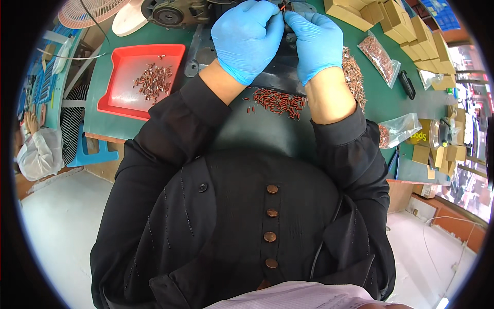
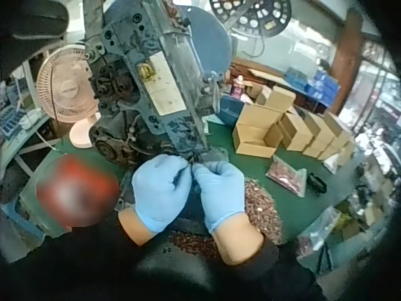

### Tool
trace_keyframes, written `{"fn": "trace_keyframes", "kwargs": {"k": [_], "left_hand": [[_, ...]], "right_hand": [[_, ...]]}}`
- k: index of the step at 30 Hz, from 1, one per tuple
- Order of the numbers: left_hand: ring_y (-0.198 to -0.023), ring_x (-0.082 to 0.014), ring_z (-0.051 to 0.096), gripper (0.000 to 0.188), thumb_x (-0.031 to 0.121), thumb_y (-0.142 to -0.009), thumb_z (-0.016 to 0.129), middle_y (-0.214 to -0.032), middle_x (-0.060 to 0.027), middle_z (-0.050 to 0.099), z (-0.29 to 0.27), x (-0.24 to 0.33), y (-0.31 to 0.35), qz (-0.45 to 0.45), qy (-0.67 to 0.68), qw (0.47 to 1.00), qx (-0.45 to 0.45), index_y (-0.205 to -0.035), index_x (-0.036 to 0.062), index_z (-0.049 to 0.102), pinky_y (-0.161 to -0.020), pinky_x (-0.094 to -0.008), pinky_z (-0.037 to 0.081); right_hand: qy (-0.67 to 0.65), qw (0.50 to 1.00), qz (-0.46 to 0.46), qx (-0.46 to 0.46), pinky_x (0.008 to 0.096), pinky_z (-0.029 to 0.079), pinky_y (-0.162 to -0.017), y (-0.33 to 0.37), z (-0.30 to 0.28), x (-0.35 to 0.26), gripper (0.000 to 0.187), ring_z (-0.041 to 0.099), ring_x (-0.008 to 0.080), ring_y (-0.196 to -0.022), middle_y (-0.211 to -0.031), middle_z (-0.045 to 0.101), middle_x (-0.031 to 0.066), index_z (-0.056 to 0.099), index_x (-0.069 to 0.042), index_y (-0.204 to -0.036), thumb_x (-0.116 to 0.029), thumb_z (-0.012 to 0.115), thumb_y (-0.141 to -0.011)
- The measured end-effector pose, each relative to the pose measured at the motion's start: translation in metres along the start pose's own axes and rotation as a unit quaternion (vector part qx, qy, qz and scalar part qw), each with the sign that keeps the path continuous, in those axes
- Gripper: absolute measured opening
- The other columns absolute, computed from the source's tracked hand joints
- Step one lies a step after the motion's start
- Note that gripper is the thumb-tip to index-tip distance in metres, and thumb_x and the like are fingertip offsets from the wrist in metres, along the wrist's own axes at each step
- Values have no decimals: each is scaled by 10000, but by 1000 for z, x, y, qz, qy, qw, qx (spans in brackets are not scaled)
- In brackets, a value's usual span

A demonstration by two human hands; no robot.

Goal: The recorder is inspecting and sorting small electronic components at a manual assembly station.

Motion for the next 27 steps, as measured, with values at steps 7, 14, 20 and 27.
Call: {"fn": "trace_keyframes", "kwargs": {"k": [7,14,20,27], "left_hand": [[-623,-329,569,34,23,-741,613,-689,-137,571,-5,6,-1,8,-23,999,-25,-749,52,599,-553,-383,456],[-586,-64,536,96,60,-794,659,-656,-26,571,-29,-23,36,-136,70,984,-86,-866,0,639,-563,-231,445],[-659,-118,593,126,122,-810,654,-743,-69,642,-122,-108,74,-200,-112,958,-170,-884,21,652,-637,-253,475],[-690,-110,616,146,107,-817,645,-774,-70,666,-167,-152,101,-285,-268,884,-255,-934,23,667,-665,-254,488]], "right_hand": [[-59,997,36,-26,231,432,-532,8,-2,0,153,544,96,-576,-693,626,54,647,33,-840,-110,680,-798],[35,997,53,-33,223,446,-593,44,-61,1,155,538,97,-626,-755,614,33,626,3,-918,-130,636,-839],[361,924,88,-94,214,462,-629,75,-144,28,139,572,83,-680,-780,648,23,672,-17,-927,-76,671,-801],[538,840,-3,-78,294,504,-661,97,-144,46,156,628,177,-667,-782,663,99,682,-54,-904,-126,689,-766]]}}
Point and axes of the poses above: each hand's wrist, its own y-axis away from the middle knuckle, its own z-axis out of the palm, x = y × z, the point moved 6 cm from there along -y, towards the middle knuckle
